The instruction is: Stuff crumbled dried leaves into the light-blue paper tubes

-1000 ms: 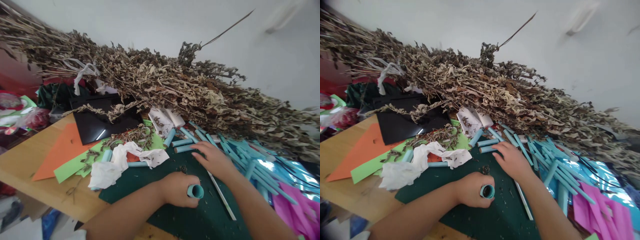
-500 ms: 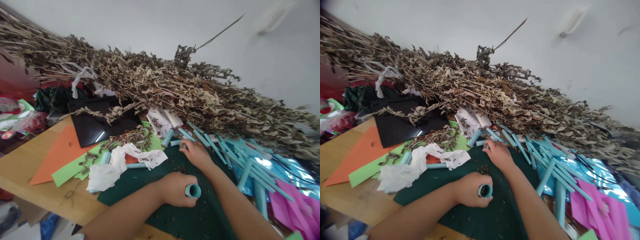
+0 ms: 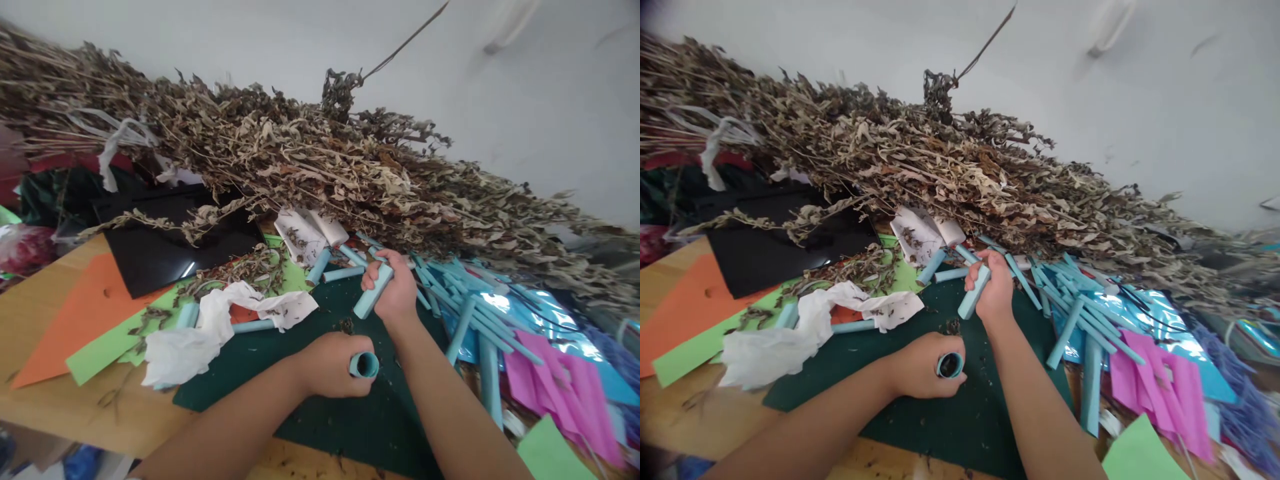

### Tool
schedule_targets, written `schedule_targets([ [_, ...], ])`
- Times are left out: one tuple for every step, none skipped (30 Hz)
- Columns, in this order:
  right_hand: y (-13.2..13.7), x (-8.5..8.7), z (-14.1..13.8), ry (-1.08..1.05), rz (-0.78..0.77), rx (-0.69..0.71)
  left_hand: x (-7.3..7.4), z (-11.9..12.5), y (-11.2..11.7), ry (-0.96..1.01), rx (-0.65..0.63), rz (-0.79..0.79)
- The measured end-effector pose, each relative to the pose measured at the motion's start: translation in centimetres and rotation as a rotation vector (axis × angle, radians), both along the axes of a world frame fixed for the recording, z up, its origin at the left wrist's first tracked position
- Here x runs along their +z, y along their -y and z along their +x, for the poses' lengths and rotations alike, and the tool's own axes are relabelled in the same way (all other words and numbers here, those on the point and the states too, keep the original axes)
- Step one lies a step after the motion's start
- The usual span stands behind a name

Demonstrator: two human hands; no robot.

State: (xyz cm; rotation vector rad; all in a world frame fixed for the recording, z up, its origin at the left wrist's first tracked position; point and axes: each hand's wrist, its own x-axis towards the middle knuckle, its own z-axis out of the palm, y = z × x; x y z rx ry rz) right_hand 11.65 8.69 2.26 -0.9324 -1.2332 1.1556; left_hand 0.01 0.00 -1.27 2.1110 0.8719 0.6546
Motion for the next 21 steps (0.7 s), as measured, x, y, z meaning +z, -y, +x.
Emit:
schedule_targets([
  [0.0, -0.2, 0.0, -0.029, 0.016, -0.001, 0.0, 0.0, 0.0, 0.007, -0.001, 0.001],
  [0.1, -0.5, 0.0, -0.052, 0.033, -0.002, -0.1, 0.0, 0.0, 0.013, -0.001, 0.0],
  [0.2, -0.8, 0.0, -0.071, 0.051, -0.003, -0.1, 0.0, 0.0, 0.018, -0.001, -0.001],
  [0.3, -1.1, -0.1, -0.087, 0.068, -0.003, -0.1, 0.1, 0.0, 0.021, 0.0, -0.003],
  [0.4, -1.4, -0.1, -0.101, 0.085, -0.004, -0.1, 0.1, 0.0, 0.021, -0.001, -0.004],
  [0.5, -1.8, -0.1, -0.113, 0.1, -0.006, -0.1, 0.1, 0.0, 0.018, 0.0, -0.008],
  [0.6, -2.1, -0.2, -0.123, 0.115, -0.008, -0.1, 0.1, 0.0, 0.014, 0.001, -0.013],
  [0.6, -2.5, -0.2, -0.131, 0.127, -0.01, -0.1, 0.0, 0.0, 0.01, 0.002, -0.02],
  [0.7, -2.8, -0.2, -0.137, 0.137, -0.011, -0.1, 0.0, 0.0, 0.006, 0.003, -0.026],
  [0.7, -3.1, -0.1, -0.141, 0.145, -0.011, -0.1, 0.0, 0.0, 0.005, 0.002, -0.03],
  [0.7, -3.4, -0.1, -0.142, 0.152, -0.009, -0.1, 0.0, 0.0, 0.005, 0.003, -0.031],
  [0.7, -3.6, -0.1, -0.141, 0.158, -0.005, -0.1, 0.0, 0.0, 0.008, 0.002, -0.029],
  [0.7, -3.7, -0.1, -0.137, 0.165, -0.001, -0.2, 0.0, 0.0, 0.013, 0.002, -0.026],
  [0.7, -3.8, -0.1, -0.13, 0.174, 0.003, -0.2, 0.0, 0.0, 0.02, 0.002, -0.027],
  [0.7, -3.8, -0.1, -0.12, 0.183, 0.007, -0.2, 0.0, 0.0, 0.027, 0.002, -0.03],
  [0.7, -3.7, -0.1, -0.108, 0.194, 0.01, -0.2, 0.0, 0.0, 0.034, 0.002, -0.036],
  [0.7, -3.6, -0.1, -0.092, 0.207, 0.012, -0.2, 0.0, 0.0, 0.042, 0.002, -0.043],
  [0.7, -3.5, -0.2, -0.073, 0.22, 0.012, -0.2, 0.0, 0.0, 0.048, 0.002, -0.051],
  [0.8, -3.4, -0.2, -0.05, 0.235, 0.011, -0.2, 0.0, 0.0, 0.053, 0.001, -0.057],
  [0.8, -3.2, -0.3, -0.023, 0.251, 0.009, -0.1, 0.0, 0.0, 0.057, 0.001, -0.061],
  [0.8, -3.1, -0.2, 0.009, 0.268, 0.006, -0.1, 0.0, 0.1, 0.058, 0.0, -0.063],
])
